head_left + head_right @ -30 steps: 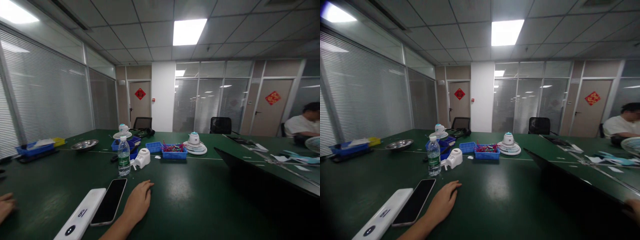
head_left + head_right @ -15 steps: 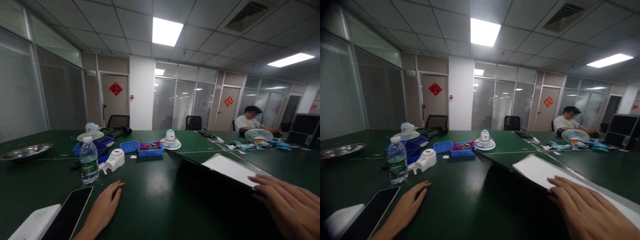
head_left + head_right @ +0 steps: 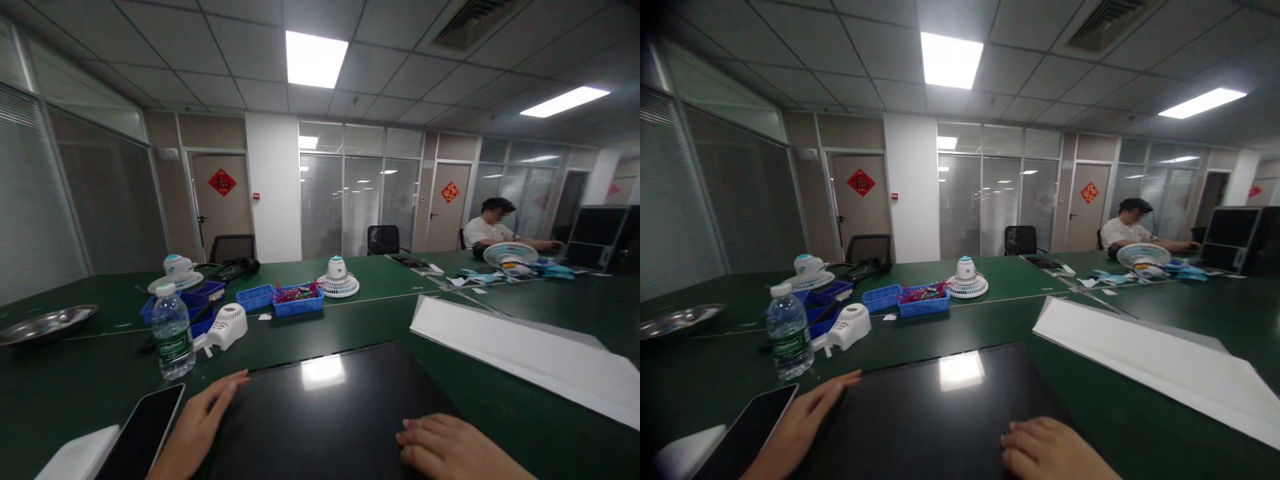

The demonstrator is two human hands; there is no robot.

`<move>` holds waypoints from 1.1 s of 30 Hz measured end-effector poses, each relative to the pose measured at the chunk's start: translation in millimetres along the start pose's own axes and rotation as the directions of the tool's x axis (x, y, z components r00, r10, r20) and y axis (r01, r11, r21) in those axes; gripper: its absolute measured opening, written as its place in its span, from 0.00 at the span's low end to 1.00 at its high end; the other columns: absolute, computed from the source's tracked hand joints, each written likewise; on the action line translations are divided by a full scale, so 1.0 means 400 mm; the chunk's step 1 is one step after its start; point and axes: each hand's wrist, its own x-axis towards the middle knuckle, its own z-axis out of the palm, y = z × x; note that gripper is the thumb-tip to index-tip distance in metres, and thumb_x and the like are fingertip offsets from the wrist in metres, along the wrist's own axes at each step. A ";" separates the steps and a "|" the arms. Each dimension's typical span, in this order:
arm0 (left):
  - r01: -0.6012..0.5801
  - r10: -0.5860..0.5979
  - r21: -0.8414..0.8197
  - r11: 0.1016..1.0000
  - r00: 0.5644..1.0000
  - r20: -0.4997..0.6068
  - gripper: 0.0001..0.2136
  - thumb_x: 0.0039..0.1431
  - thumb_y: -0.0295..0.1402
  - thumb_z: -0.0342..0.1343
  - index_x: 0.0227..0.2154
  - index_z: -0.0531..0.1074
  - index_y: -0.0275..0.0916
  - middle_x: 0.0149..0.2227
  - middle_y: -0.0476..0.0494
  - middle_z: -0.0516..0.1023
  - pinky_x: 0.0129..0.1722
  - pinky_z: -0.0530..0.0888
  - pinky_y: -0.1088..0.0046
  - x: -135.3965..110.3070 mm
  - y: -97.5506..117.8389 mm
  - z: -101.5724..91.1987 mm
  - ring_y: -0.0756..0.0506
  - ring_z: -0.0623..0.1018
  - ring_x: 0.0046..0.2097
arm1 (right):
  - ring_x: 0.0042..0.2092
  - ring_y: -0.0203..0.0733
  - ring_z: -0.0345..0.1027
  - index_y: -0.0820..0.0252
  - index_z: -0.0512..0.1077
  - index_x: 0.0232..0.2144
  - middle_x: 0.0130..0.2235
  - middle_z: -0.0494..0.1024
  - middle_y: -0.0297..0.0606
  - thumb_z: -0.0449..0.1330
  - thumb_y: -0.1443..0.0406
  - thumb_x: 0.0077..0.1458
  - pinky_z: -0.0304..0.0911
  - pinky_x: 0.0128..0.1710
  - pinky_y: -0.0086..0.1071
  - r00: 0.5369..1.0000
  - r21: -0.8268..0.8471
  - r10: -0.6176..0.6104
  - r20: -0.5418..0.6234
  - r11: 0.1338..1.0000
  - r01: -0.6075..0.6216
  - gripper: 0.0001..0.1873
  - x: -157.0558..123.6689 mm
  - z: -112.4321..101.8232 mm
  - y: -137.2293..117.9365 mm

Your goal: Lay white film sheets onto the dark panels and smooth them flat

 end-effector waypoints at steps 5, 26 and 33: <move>-0.123 0.046 0.339 0.933 0.973 0.225 0.24 0.58 0.53 0.55 0.56 0.74 0.54 0.67 0.47 0.65 0.66 0.59 0.44 -0.032 0.031 0.018 0.33 0.62 0.68 | 0.62 0.56 0.64 0.56 0.71 0.57 0.61 0.71 0.48 0.52 0.48 0.63 0.58 0.62 0.53 0.835 -0.105 0.546 -0.072 0.828 -0.551 0.29 -0.070 0.060 0.356; 0.016 -0.114 0.416 0.909 0.971 0.211 0.29 0.63 0.52 0.48 0.65 0.63 0.48 0.72 0.42 0.50 0.66 0.56 0.41 -0.012 -0.001 0.059 0.31 0.50 0.71 | 0.43 0.52 0.78 0.53 0.76 0.50 0.47 0.82 0.43 0.46 0.58 0.67 0.68 0.38 0.40 0.692 -0.273 0.693 -0.201 0.639 -0.719 0.21 -0.130 0.123 0.480; 0.007 -0.066 0.338 0.941 0.985 0.162 0.28 0.65 0.50 0.46 0.65 0.63 0.48 0.71 0.45 0.53 0.67 0.54 0.46 -0.005 -0.042 0.068 0.35 0.51 0.71 | 0.38 0.46 0.77 0.53 0.75 0.44 0.39 0.83 0.38 0.53 0.69 0.62 0.66 0.38 0.36 0.936 -0.241 0.345 -0.068 0.905 -0.351 0.13 0.112 0.070 0.127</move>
